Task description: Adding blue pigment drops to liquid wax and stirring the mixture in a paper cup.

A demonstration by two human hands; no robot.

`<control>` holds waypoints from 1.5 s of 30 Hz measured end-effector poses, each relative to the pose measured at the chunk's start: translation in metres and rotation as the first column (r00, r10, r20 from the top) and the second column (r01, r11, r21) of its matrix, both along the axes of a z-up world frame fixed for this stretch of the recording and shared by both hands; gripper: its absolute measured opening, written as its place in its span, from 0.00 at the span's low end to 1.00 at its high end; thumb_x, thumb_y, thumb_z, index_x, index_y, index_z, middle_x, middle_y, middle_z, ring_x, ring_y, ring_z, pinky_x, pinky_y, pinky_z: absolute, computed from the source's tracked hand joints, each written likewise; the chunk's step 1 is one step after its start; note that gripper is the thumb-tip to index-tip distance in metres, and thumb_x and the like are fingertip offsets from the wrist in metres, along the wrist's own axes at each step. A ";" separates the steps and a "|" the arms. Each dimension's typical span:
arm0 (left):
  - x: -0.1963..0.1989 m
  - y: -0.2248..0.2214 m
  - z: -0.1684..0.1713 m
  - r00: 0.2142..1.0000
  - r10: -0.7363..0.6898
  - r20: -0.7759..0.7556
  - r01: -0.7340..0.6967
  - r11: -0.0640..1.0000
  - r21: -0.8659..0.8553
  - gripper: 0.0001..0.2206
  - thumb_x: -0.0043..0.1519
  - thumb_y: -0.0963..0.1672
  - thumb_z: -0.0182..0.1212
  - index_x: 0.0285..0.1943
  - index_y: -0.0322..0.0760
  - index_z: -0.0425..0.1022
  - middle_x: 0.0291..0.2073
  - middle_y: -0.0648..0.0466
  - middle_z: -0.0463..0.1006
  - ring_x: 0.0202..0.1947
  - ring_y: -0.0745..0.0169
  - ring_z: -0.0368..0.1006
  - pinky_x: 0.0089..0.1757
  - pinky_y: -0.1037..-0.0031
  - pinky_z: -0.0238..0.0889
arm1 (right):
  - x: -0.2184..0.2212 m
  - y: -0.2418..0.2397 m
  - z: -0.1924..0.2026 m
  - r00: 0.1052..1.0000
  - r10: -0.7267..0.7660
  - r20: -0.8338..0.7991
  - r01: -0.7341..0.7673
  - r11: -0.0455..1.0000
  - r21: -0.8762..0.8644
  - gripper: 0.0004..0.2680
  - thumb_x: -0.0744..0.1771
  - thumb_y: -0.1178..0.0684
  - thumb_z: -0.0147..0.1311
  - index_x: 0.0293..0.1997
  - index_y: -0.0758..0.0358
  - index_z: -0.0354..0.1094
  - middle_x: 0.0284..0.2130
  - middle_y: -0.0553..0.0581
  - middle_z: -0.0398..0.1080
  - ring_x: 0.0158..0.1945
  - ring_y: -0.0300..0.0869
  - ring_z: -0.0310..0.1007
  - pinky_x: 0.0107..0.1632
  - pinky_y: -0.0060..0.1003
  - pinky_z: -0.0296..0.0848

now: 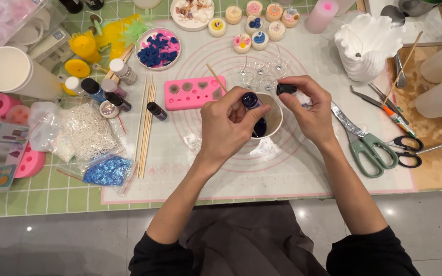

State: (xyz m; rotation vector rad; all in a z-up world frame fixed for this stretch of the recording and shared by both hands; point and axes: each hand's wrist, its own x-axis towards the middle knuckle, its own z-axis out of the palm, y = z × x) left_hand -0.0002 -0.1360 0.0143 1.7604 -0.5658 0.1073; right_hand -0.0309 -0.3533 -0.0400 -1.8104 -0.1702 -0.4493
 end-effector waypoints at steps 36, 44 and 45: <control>0.006 -0.005 -0.015 0.999 0.035 0.025 -0.034 0.998 -0.046 0.10 0.58 0.42 0.74 0.36 0.31 0.75 0.15 0.61 0.56 0.18 0.77 0.50 0.24 0.77 0.44 | -0.008 0.001 -0.003 1.000 0.011 0.002 -0.011 1.000 0.029 0.10 0.70 0.58 0.61 0.56 0.69 0.70 0.49 0.55 0.73 0.54 0.38 0.74 0.62 0.34 0.71; 0.007 -0.003 -0.014 0.999 0.006 -0.036 -0.009 0.997 -0.070 0.10 0.60 0.42 0.72 0.37 0.31 0.74 0.15 0.63 0.58 0.19 0.79 0.51 0.24 0.78 0.43 | -0.009 0.001 -0.002 1.000 0.012 0.004 -0.013 0.999 0.043 0.10 0.70 0.58 0.60 0.56 0.69 0.70 0.49 0.54 0.73 0.54 0.38 0.74 0.61 0.33 0.71; 0.007 -0.003 -0.013 0.999 0.004 -0.053 -0.008 0.997 -0.076 0.10 0.61 0.42 0.72 0.37 0.31 0.74 0.15 0.64 0.59 0.19 0.80 0.51 0.24 0.79 0.43 | -0.009 0.001 -0.001 1.000 0.015 0.005 -0.015 0.999 0.047 0.10 0.70 0.58 0.60 0.56 0.69 0.70 0.49 0.54 0.73 0.54 0.38 0.73 0.61 0.33 0.71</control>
